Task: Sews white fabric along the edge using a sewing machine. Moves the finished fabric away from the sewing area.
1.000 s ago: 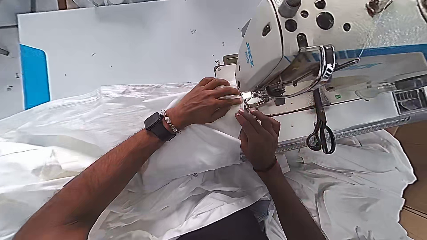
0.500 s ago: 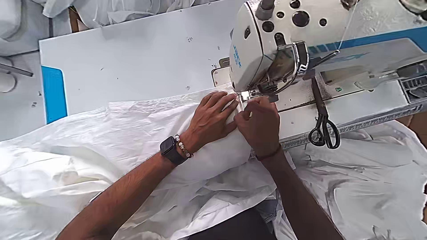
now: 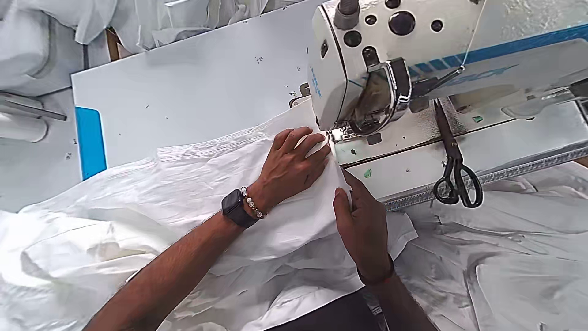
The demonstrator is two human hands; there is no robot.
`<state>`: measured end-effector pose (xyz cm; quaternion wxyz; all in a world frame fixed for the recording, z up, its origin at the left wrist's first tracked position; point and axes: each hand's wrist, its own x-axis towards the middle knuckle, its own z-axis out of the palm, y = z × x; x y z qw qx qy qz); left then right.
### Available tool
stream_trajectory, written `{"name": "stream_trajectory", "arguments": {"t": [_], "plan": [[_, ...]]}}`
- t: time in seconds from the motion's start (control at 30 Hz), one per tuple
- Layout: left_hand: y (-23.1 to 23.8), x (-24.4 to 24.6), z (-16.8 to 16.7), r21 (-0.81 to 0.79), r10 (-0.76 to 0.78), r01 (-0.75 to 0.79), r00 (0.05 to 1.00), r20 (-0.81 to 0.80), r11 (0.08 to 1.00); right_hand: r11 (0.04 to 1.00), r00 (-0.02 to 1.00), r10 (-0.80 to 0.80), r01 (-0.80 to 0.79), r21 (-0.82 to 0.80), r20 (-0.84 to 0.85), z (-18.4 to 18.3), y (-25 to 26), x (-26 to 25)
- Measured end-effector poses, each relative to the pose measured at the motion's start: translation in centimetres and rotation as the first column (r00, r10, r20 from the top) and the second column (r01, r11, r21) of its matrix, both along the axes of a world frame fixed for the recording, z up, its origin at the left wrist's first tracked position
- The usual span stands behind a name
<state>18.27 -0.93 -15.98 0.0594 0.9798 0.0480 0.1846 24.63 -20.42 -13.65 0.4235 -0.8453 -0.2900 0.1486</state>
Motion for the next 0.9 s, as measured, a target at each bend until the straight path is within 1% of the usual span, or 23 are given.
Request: {"name": "stream_trajectory", "arguments": {"t": [0.07, 0.1, 0.2, 0.23, 0.3, 0.43, 0.53, 0.63, 0.7, 0.77, 0.8, 0.83, 0.9], "plan": [[-0.7, -0.4, -0.2, -0.026, 0.041, -0.042, 0.998, -0.037, 0.999, 0.998, 1.000, 0.015, -0.015, -0.060, -0.010, 0.0, -0.6, -0.1], [-0.9, -0.5, -0.4, -0.047, 0.057, -0.059, 0.997, -0.045, 0.997, 0.998, 0.999, 0.021, -0.024, -0.052, -0.047, 0.0, -0.9, -0.2], [-0.8, -0.6, -0.5, -0.063, 0.072, -0.075, 0.996, -0.045, 0.995, 0.995, 0.985, 0.072, -0.060, 0.082, -0.157, 0.3, -2.1, -0.9], [-0.5, -0.6, -0.4, -0.055, 0.063, -0.065, 0.997, -0.035, 0.996, 0.992, 0.984, 0.077, -0.060, 0.109, -0.159, 0.6, -2.3, -1.1], [-0.2, -0.7, -0.3, -0.044, 0.041, -0.042, 0.999, -0.022, 0.998, 0.992, 0.989, 0.078, -0.064, 0.110, -0.124, 1.5, -2.8, -1.4], [1.0, -0.4, -0.3, -0.036, -0.019, 0.018, 1.000, -0.003, 0.999, 0.999, 0.998, 0.048, -0.048, 0.004, 0.041, 3.0, -3.1, -1.7], [1.8, -0.2, -0.1, -0.037, -0.070, 0.071, 0.997, 0.007, 0.997, 0.995, 0.989, 0.069, -0.060, -0.074, 0.133, 3.9, -3.0, -1.4], [2.7, 0.2, 0.1, -0.011, -0.129, 0.129, 0.991, 0.028, 0.992, 0.982, 0.966, 0.127, -0.091, -0.166, 0.226, 4.7, -2.5, -0.4], [3.5, 0.5, 0.3, 0.029, -0.183, 0.182, 0.982, 0.047, 0.983, 0.967, 0.942, 0.188, -0.129, -0.219, 0.276, 6.0, -1.8, 0.9], [4.0, 0.7, 0.6, 0.064, -0.250, 0.247, 0.967, 0.045, 0.967, 0.948, 0.916, 0.243, -0.155, -0.277, 0.318, 7.2, -0.4, 2.8], [3.9, 0.6, 0.8, 0.056, -0.268, 0.266, 0.963, 0.028, 0.962, 0.936, 0.912, 0.262, -0.161, -0.312, 0.316, 7.1, 0.7, 3.9], [3.4, 0.5, 1.1, 0.011, -0.264, 0.264, 0.964, 0.011, 0.965, 0.918, 0.910, 0.285, -0.169, -0.358, 0.302, 6.4, 2.1, 5.1], [1.7, -0.4, 1.1, -0.204, -0.174, 0.165, 0.984, -0.029, 0.965, 0.865, 0.914, 0.332, -0.198, -0.461, 0.231, 3.8, 4.5, 7.0]]}}
